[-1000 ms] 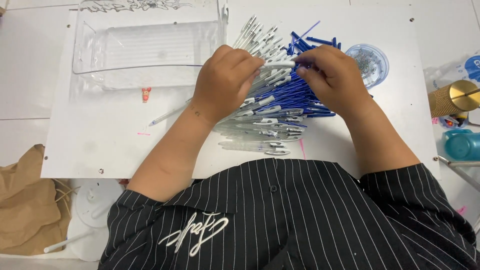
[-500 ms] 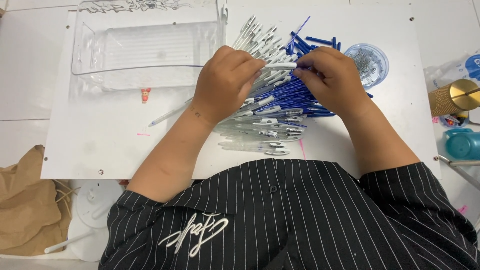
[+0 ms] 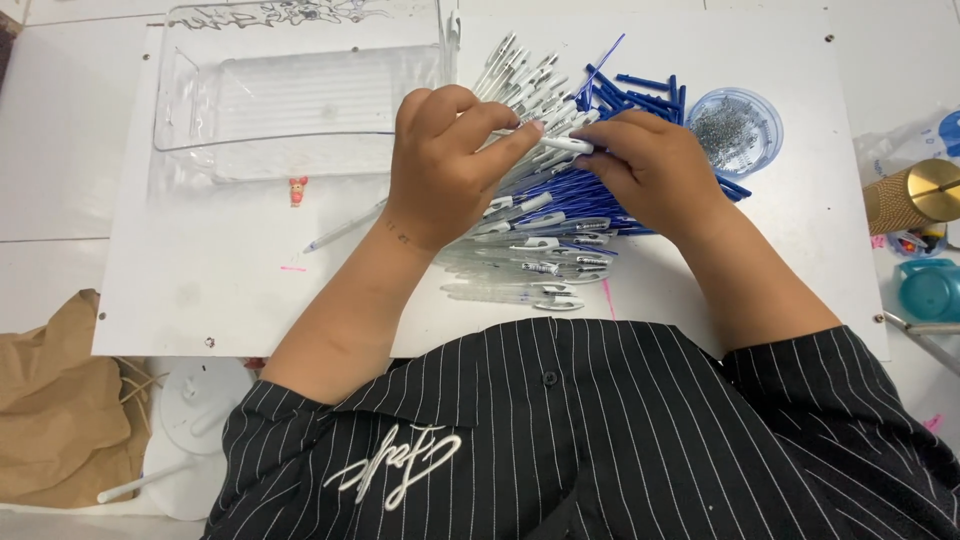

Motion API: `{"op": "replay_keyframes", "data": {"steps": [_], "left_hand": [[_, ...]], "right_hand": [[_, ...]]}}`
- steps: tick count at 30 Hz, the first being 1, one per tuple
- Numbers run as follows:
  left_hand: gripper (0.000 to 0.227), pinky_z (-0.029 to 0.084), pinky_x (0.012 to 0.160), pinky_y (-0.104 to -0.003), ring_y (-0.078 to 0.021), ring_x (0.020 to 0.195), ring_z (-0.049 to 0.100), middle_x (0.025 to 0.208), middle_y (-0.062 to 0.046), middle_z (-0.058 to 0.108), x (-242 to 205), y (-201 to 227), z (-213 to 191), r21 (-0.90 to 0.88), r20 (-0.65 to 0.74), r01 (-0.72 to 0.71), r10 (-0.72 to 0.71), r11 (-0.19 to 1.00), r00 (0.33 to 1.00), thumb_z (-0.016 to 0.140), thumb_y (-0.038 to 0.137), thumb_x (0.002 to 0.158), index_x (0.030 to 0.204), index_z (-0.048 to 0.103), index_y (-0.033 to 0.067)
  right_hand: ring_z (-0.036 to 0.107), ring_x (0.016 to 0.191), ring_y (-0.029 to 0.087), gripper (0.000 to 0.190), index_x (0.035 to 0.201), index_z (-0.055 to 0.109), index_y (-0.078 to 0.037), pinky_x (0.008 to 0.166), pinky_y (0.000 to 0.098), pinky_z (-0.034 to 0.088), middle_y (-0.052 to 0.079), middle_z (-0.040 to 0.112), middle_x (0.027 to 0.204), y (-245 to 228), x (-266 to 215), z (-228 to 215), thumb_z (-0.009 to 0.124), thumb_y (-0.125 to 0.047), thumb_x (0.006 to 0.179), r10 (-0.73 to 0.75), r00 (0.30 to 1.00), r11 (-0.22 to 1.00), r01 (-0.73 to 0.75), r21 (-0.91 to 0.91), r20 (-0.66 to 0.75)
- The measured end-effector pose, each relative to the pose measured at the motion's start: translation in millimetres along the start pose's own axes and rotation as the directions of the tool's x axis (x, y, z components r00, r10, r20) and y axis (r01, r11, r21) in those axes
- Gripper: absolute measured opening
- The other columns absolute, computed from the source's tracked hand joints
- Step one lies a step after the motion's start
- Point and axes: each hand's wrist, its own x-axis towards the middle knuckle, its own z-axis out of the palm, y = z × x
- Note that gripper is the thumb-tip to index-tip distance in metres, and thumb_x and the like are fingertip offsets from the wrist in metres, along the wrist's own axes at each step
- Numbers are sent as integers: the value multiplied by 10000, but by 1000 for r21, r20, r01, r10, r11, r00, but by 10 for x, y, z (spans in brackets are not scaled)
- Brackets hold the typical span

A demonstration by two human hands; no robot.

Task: Assembling plastic pens by inserting ink tubes and caps into pen bodies at a steady pace.

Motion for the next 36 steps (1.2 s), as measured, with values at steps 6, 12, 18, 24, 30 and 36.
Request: {"op": "replay_keyframes", "data": {"steps": [6,12,18,24,30,36], "left_hand": [[139,366,915,-351,-162,930,503,977,62,685,-5,-2,9,1,8,-9,9,1000,1000,765,116,908,1002,827,197],[78,357,946,-364,-162,1040,505,1058,57,692,-5,6,20,10,-11,-18,18,1000,1000,794,181,924,993,826,197],[112,370,944,-380,-181,1070,491,1077,49,677,-2,8,9,6,-13,0,0,1000,1000,773,150,920,1012,818,196],[134,372,931,-370,-184,1067,493,1091,50,686,0,-7,4,16,-8,22,-22,1000,1000,742,141,935,1019,827,201],[146,390,877,-364,-180,967,517,1029,38,685,19,-22,-9,-22,16,46,-46,999,999,790,96,903,1030,816,164],[195,387,861,-336,-175,851,490,1017,49,718,-38,-43,36,-55,62,186,-183,981,981,788,70,888,1071,769,135]], "right_hand": [[633,660,203,135,1074,781,13,569,309,483,95,740,930,23,-7,32,797,-36,949,-51,998,988,45,-149,-34],[644,659,215,134,1059,781,-9,563,325,484,79,727,918,33,-18,92,811,-68,942,-89,996,977,83,-194,-22],[660,711,220,136,1063,784,-13,592,325,501,83,740,931,40,-12,92,804,-62,938,-108,994,970,99,-223,-29],[656,719,220,132,1061,774,14,591,315,499,102,744,941,32,-4,78,805,-35,943,-115,992,979,105,-172,-51],[607,678,206,102,1069,778,7,588,319,481,89,715,909,83,-4,-42,788,-26,973,-125,991,965,111,-237,-46],[421,648,181,124,1157,733,163,590,308,343,176,635,931,52,18,-293,658,182,1060,-34,978,999,38,17,-204]]}}
